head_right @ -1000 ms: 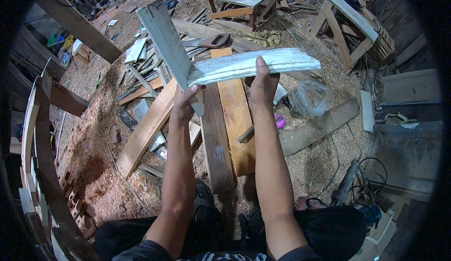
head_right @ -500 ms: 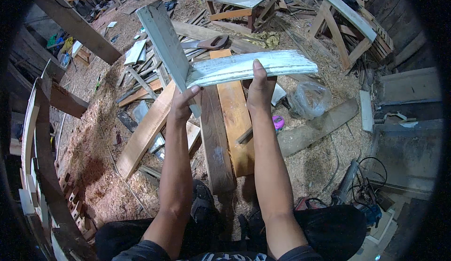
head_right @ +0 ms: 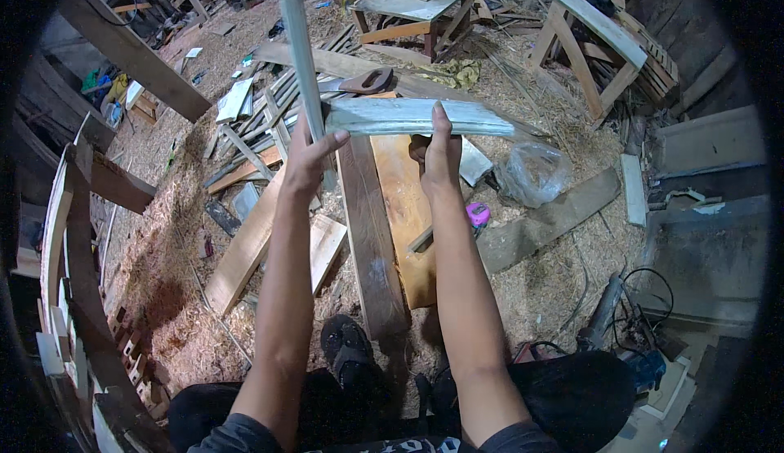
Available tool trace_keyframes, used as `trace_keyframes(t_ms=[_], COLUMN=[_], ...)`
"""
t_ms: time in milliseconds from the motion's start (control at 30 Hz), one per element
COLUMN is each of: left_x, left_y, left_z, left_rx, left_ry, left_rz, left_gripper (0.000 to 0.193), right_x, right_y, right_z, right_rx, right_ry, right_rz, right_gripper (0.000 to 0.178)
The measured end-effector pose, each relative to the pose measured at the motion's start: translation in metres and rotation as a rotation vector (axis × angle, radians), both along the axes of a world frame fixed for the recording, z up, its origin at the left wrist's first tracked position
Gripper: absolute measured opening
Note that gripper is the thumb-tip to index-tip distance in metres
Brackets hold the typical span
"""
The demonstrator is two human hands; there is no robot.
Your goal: Measure and mark wooden pieces using a measuring tape and a pencil in a workshop environment.
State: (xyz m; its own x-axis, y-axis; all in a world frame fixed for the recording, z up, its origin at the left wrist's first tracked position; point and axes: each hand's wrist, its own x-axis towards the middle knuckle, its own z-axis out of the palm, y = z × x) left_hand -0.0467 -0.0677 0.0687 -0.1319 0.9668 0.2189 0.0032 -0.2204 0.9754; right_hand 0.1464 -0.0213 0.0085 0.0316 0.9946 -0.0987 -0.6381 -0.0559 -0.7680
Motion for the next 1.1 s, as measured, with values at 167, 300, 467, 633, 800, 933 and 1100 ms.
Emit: trace_keyframes(t_ms=[167, 300, 467, 633, 800, 933, 1100], left_x=[-0.009, -0.013, 0.003, 0.013, 0.018, 0.017, 0.01], left_y=[0.03, 0.058, 0.063, 0.061, 0.077, 0.081, 0.089], left_z=[0.024, 0.047, 0.063, 0.049, 0.049, 0.054, 0.053], left_rx=[-0.077, -0.164, -0.272, -0.117, -0.189, -0.152, -0.088], left_ry=[0.317, 0.649, 1.024, 1.125, 1.198, 1.196, 1.232], left_rz=[-0.027, -0.102, -0.158, -0.197, -0.269, -0.354, -0.447], left_gripper=[0.091, 0.096, 0.097, 0.102, 0.101, 0.104, 0.11], right_x=[-0.01, -0.03, -0.057, -0.05, -0.009, 0.023, 0.019], right_y=[0.008, 0.005, -0.01, -0.027, -0.031, -0.017, 0.0], right_z=[-0.014, -0.054, -0.077, -0.098, -0.085, -0.072, -0.009], right_rx=[-0.203, -0.299, -0.395, -0.564, -0.542, -0.154, 0.206], right_ry=[0.259, 0.477, 0.629, 0.495, 0.009, -0.864, -0.864], right_rz=[0.035, 0.229, 0.283, 0.429, 0.605, 0.22, 0.352], right_gripper=[0.038, 0.026, 0.044, 0.064, 0.061, 0.04, 0.066])
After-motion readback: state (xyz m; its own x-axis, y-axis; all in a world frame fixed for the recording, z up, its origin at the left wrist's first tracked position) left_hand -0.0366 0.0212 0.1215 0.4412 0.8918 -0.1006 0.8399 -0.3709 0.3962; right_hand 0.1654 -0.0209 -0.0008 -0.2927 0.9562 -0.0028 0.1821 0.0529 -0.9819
